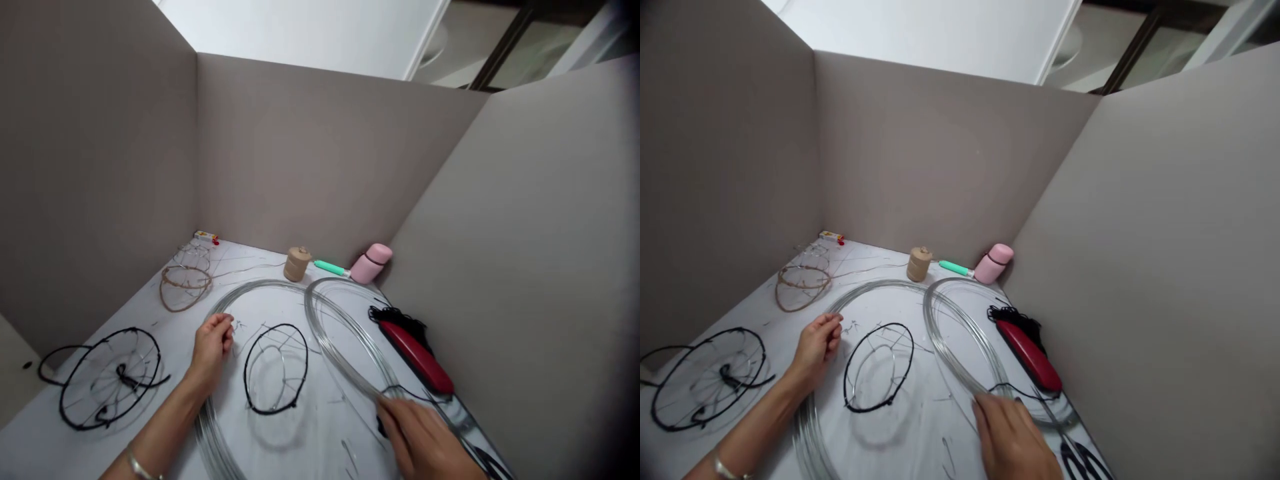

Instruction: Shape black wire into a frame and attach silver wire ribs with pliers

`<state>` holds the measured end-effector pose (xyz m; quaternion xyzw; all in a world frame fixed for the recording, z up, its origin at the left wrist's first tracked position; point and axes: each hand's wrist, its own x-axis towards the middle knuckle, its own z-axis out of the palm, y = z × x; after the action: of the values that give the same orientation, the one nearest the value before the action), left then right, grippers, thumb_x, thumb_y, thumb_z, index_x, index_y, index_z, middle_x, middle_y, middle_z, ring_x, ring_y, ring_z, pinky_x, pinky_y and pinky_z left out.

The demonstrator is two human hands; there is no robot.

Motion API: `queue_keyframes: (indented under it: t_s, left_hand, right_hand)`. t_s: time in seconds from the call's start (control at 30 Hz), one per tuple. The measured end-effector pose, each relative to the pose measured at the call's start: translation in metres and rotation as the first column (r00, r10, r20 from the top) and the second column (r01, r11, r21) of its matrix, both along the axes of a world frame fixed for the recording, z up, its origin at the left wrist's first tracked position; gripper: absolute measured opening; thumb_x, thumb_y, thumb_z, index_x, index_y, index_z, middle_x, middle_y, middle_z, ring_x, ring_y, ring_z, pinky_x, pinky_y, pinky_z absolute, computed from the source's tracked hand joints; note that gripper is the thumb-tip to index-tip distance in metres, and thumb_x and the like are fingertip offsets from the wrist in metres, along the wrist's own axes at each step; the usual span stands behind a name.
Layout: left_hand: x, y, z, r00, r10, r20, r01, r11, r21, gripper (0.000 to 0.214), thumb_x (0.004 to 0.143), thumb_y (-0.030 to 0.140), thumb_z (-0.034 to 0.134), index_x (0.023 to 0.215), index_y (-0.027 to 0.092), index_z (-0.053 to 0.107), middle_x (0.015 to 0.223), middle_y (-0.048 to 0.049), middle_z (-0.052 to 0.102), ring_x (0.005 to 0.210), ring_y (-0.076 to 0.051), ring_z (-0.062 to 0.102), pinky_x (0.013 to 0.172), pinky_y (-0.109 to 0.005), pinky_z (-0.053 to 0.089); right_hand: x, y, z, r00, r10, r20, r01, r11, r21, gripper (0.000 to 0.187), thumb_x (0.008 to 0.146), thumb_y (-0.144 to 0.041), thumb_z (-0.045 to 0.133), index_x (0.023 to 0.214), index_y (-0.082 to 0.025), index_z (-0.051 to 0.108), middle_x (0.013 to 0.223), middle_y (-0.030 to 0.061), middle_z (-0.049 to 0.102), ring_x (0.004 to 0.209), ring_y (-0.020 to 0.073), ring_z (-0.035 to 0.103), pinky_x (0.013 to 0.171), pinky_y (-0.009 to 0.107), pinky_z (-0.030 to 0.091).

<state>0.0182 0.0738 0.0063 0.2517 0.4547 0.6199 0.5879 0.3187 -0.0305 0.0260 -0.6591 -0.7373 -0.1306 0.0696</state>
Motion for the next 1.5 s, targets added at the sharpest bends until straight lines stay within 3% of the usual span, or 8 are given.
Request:
queue_keyframes:
  t_s: [0.1, 0.23, 0.47, 0.77, 1.0, 1.2, 1.4, 1.5]
  left_hand:
    - [0.005, 0.002, -0.006, 1.0, -0.014, -0.007, 0.014, 1.0, -0.018, 0.026, 0.058, 0.034, 0.065, 0.068, 0.016, 0.049, 0.046, 0.01, 0.041, 0.032, -0.002, 0.028, 0.032, -0.014, 0.015]
    - [0.004, 0.005, -0.009, 1.0, 0.011, -0.014, -0.011, 0.999, -0.035, 0.026, 0.059, 0.035, 0.064, 0.069, 0.016, 0.049, 0.047, 0.0099, 0.041, 0.033, -0.002, 0.028, 0.033, -0.014, 0.016]
    - [0.002, 0.005, -0.009, 1.0, -0.009, -0.014, 0.009, 1.0, -0.001, 0.023, 0.063, 0.033, 0.063, 0.07, 0.016, 0.05, 0.048, 0.0095, 0.042, 0.034, -0.002, 0.03, 0.035, -0.015, 0.018]
    - [0.0, 0.006, -0.008, 0.999, 0.028, -0.035, -0.027, 0.999, 0.026, 0.023, 0.062, 0.033, 0.064, 0.072, 0.015, 0.052, 0.047, 0.0093, 0.042, 0.034, -0.003, 0.031, 0.035, -0.014, 0.019]
    - [-0.001, 0.002, -0.012, 0.998, -0.012, -0.058, 0.018, 0.995, 0.102, 0.028, 0.062, 0.035, 0.067, 0.074, 0.016, 0.051, 0.049, 0.0087, 0.048, 0.034, -0.003, 0.036, 0.032, -0.013, 0.023]
    - [-0.016, -0.003, 0.007, 0.999, -0.029, -0.035, 0.036, 0.971, 0.235, 0.033, 0.061, 0.036, 0.071, 0.076, 0.016, 0.05, 0.052, 0.0058, 0.055, 0.04, -0.007, 0.048, 0.034, -0.014, 0.034]
    - [0.014, -0.083, 0.045, 0.965, -0.258, 0.056, 0.236, 0.939, 0.249, 0.029, 0.064, 0.038, 0.071, 0.073, 0.016, 0.053, 0.054, 0.0043, 0.055, 0.039, -0.007, 0.047, 0.031, -0.014, 0.031]
    - [0.064, -0.122, 0.042, 0.912, -0.409, 0.036, 0.393, 0.896, 0.208, 0.025, 0.07, 0.037, 0.065, 0.069, 0.014, 0.056, 0.066, -0.0027, 0.061, 0.063, -0.014, 0.06, 0.051, -0.022, 0.047]
  right_hand:
    - [-0.045, 0.065, 0.02, 0.995, 0.088, 0.043, -0.081, 0.986, -0.143, 0.033, 0.09, -0.02, 0.031, 0.094, -0.02, 0.064, 0.097, 0.0098, 0.064, 0.093, 0.0218, 0.056, 0.082, 0.031, 0.042]
    - [-0.074, 0.121, 0.011, 0.978, 0.191, 0.084, -0.153, 0.929, -0.337, 0.026, 0.082, -0.007, 0.042, 0.082, -0.016, 0.066, 0.089, 0.011, 0.065, 0.087, 0.0212, 0.058, 0.068, 0.026, 0.042]
    - [-0.08, 0.135, -0.001, 0.976, 0.217, 0.007, -0.191, 0.876, -0.443, 0.029, 0.077, -0.001, 0.039, 0.077, -0.012, 0.066, 0.083, 0.0151, 0.068, 0.075, 0.0221, 0.061, 0.066, 0.028, 0.04]
    - [-0.071, 0.137, 0.015, 0.905, 0.103, -0.413, -0.284, 0.869, -0.404, 0.013, 0.061, -0.005, 0.051, 0.063, -0.017, 0.054, 0.056, -0.0003, 0.055, 0.054, 0.0123, 0.048, 0.052, 0.023, 0.031]
    - [-0.049, 0.113, 0.029, 0.497, -0.068, -0.865, -0.215, 0.956, -0.199, 0.007, 0.071, -0.027, 0.046, 0.069, -0.021, 0.043, 0.056, -0.0069, 0.043, 0.048, 0.0084, 0.038, 0.049, 0.022, 0.032]
    - [-0.062, 0.06, 0.037, 0.077, -0.107, -0.991, -0.2, 0.972, -0.12, 0.018, 0.066, -0.034, 0.052, 0.069, -0.021, 0.04, 0.057, -0.0066, 0.041, 0.047, 0.0066, 0.035, 0.043, 0.019, 0.026]
    - [-0.093, -0.026, 0.011, -0.298, -0.207, -0.932, -0.223, 0.964, -0.143, 0.027, 0.066, -0.039, 0.064, 0.073, -0.016, 0.052, 0.052, -0.0072, 0.04, 0.045, 0.0044, 0.031, 0.04, 0.017, 0.019]
    - [-0.1, -0.056, -0.004, -0.346, -0.179, -0.921, -0.122, 0.982, -0.145, 0.033, 0.063, -0.045, 0.07, 0.071, -0.015, 0.058, 0.05, -0.0062, 0.042, 0.044, 0.0046, 0.032, 0.039, 0.018, 0.022]
